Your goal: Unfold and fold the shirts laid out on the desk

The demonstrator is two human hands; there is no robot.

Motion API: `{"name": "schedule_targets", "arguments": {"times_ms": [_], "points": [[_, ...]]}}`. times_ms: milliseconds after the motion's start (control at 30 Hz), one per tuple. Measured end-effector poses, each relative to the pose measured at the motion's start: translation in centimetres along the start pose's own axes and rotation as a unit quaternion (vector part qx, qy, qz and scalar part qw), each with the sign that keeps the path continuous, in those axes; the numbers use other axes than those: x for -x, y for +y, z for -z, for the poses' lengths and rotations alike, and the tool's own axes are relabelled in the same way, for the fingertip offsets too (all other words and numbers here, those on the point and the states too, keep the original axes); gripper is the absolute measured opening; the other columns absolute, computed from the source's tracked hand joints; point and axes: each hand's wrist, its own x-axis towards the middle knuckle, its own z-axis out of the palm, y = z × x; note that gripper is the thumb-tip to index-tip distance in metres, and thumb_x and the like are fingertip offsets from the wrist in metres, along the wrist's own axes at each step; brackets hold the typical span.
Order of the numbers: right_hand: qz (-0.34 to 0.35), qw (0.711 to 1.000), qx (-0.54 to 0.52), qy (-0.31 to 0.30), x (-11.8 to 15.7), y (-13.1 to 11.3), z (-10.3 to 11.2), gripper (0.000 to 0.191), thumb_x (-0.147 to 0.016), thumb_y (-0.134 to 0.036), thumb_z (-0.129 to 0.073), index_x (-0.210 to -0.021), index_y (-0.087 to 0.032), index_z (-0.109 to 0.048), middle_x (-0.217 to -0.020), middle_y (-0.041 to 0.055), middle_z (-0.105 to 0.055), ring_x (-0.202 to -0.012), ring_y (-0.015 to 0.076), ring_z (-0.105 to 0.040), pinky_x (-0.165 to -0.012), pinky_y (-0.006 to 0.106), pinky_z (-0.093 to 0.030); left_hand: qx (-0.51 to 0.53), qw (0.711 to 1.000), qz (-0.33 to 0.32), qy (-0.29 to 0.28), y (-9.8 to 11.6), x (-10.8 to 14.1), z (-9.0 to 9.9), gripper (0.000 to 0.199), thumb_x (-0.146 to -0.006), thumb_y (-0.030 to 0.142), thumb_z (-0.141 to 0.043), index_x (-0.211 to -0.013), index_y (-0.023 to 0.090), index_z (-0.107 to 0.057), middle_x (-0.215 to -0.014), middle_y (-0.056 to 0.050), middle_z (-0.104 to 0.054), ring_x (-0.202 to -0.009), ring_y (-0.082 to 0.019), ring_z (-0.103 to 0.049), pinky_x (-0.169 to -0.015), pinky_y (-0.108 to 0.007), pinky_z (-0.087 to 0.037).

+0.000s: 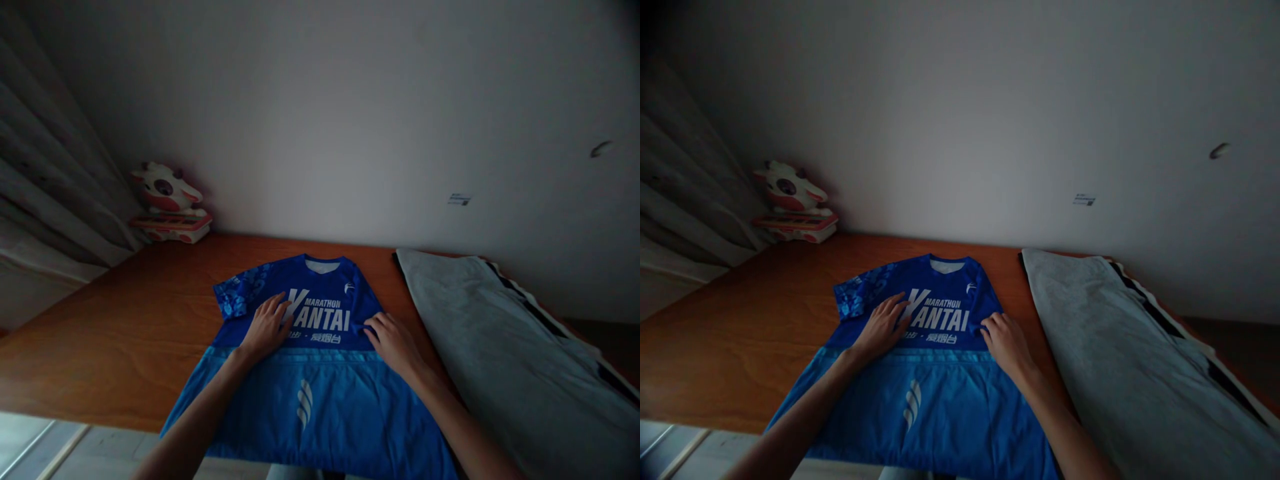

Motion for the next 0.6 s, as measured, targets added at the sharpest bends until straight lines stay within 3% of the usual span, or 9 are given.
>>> {"name": "schedule_targets", "arguments": {"times_ms": [100,167,233,300,400,533,600], "points": [[-0.049,0.996,-0.077,-0.003,-1.5,3.3,1.0,0.024,-0.097,-0.032,-0.049,-0.104,-0.025,-0.071,-0.103,0.0072,-0.076,-0.094,0.0234,-0.071,-0.085,0.034,-0.052,0.042,0.999,0.017,0.025,-1.5,-0.4,-0.4,0.043,-0.1,0.044,-0.045,-0.13,0.018,-0.063,-0.15,-0.016,-0.054,-0.139,-0.034,-0.05,-0.113,-0.056,-0.044],[-0.139,0.983,-0.12,0.028,-2.1,6.8,1.7,0.028,-0.096,-0.038,-0.048,-0.108,-0.024,-0.069,-0.101,0.0078,-0.077,-0.091,0.0238,-0.072,-0.082,0.034,-0.053,0.079,0.996,0.03,0.037,-2.3,-0.3,-0.5,0.044,-0.1,0.046,-0.045,-0.13,0.018,-0.062,-0.148,-0.016,-0.056,-0.137,-0.032,-0.053,-0.114,-0.054,-0.044],[-0.254,0.958,-0.09,0.096,-2.0,10.4,2.1,0.034,-0.095,-0.039,-0.046,-0.115,-0.019,-0.066,-0.102,0.0128,-0.076,-0.092,0.0268,-0.072,-0.082,0.037,-0.053,0.116,0.99,0.053,0.052,-2.7,-0.2,-0.5,0.045,-0.099,0.047,-0.046,-0.129,0.018,-0.062,-0.146,-0.016,-0.057,-0.136,-0.031,-0.054,-0.114,-0.052,-0.044],[-0.315,0.936,-0.012,0.156,-1.4,12.8,2.1,0.044,-0.093,-0.037,-0.048,-0.124,-0.01,-0.062,-0.109,0.0205,-0.073,-0.102,0.0324,-0.069,-0.088,0.042,-0.051,0.147,0.983,0.078,0.072,-2.8,-0.2,-0.5,0.044,-0.099,0.048,-0.047,-0.127,0.019,-0.062,-0.146,-0.015,-0.057,-0.135,-0.03,-0.055,-0.114,-0.05,-0.045],[-0.271,0.942,0.068,0.184,-0.2,13.2,1.3,0.047,-0.094,-0.039,-0.048,-0.125,-0.006,-0.061,-0.114,0.0244,-0.069,-0.109,0.0358,-0.064,-0.093,0.046,-0.049,0.158,0.977,0.098,0.104,-3.0,-0.5,0.0,0.042,-0.097,0.049,-0.047,-0.121,0.019,-0.064,-0.142,-0.014,-0.059,-0.132,-0.029,-0.058,-0.113,-0.048,-0.046],[-0.107,0.983,0.055,0.141,-0.3,10.5,0.0,0.039,-0.1,-0.038,-0.042,-0.125,-0.016,-0.063,-0.122,0.0167,-0.067,-0.11,0.0304,-0.063,-0.095,0.043,-0.048,0.092,0.98,0.116,0.136,-5.3,-1.6,1.7,0.04,-0.097,0.047,-0.045,-0.116,0.019,-0.065,-0.135,-0.015,-0.063,-0.127,-0.029,-0.06,-0.111,-0.046,-0.046],[-0.073,0.99,0.047,0.112,-1.1,9.7,-0.2,0.037,-0.101,-0.037,-0.041,-0.125,-0.019,-0.063,-0.125,0.0147,-0.067,-0.112,0.0295,-0.063,-0.095,0.043,-0.048,0.036,0.983,0.136,0.118,-7.3,-2.3,2.7,0.041,-0.097,0.044,-0.042,-0.122,0.018,-0.063,-0.135,-0.016,-0.064,-0.128,-0.031,-0.059,-0.111,-0.047,-0.044]]}}
